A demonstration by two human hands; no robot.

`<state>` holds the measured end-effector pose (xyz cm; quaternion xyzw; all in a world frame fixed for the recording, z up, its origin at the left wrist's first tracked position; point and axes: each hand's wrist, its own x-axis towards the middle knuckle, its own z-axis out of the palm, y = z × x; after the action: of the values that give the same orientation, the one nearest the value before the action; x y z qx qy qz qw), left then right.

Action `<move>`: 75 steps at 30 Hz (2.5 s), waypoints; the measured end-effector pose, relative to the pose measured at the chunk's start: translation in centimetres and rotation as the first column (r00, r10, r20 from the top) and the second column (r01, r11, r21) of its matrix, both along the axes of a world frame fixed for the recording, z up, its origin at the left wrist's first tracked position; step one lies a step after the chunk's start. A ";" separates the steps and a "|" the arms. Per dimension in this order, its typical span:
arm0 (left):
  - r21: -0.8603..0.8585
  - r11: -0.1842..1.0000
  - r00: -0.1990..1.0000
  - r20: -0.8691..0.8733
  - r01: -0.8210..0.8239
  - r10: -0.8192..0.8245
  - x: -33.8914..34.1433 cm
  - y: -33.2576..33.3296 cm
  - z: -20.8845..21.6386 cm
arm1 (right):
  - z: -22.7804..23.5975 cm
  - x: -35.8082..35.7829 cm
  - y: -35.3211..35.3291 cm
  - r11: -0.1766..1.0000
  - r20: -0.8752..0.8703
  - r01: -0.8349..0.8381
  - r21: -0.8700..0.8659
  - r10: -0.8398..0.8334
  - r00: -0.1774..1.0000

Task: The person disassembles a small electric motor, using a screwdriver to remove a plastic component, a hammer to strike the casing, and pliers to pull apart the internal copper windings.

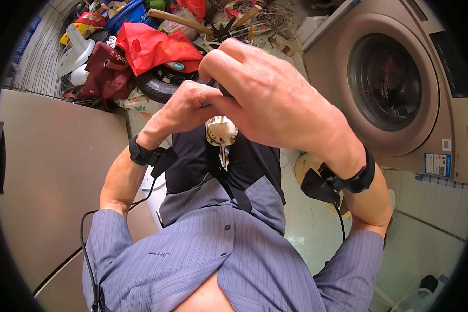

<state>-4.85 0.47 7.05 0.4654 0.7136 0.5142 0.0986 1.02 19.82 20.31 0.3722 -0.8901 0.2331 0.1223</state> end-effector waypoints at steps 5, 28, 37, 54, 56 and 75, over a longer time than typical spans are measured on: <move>-0.025 0.992 0.987 -0.109 -0.121 0.118 -0.1 0.6 0.1 | -0.3 0.4 -0.2 0.931 0.108 0.295 0.216 -0.324 0.940; -0.102 0.995 1.000 -0.023 0.008 -0.011 -0.9 1.0 -0.7 | -1.2 -0.8 1.1 0.999 -0.091 0.008 -0.035 -0.012 0.996; -0.050 0.996 0.986 -0.157 -0.069 0.061 -0.6 1.3 -0.6 | -1.3 0.0 0.2 0.994 0.078 0.097 -0.057 -0.093 0.993; -0.161 0.985 0.994 -0.075 0.064 -0.077 -1.6 0.5 -1.6 | -1.2 -0.8 0.1 0.982 -0.033 -0.041 -0.186 0.036 0.999; -0.140 0.990 0.990 -0.131 0.027 -0.045 -1.5 0.6 -1.6 | -0.6 -0.5 0.2 0.999 0.065 -0.003 -0.050 0.006 0.998; -0.156 0.985 0.991 0.122 0.076 -0.057 -1.3 1.1 -1.6 | -1.5 -0.7 0.2 0.984 0.049 0.098 -0.146 -0.092 0.995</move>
<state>-6.12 1.55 5.44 0.4484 0.7298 0.4780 0.1946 0.32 20.05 18.83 0.3142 -0.8894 0.3004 0.1419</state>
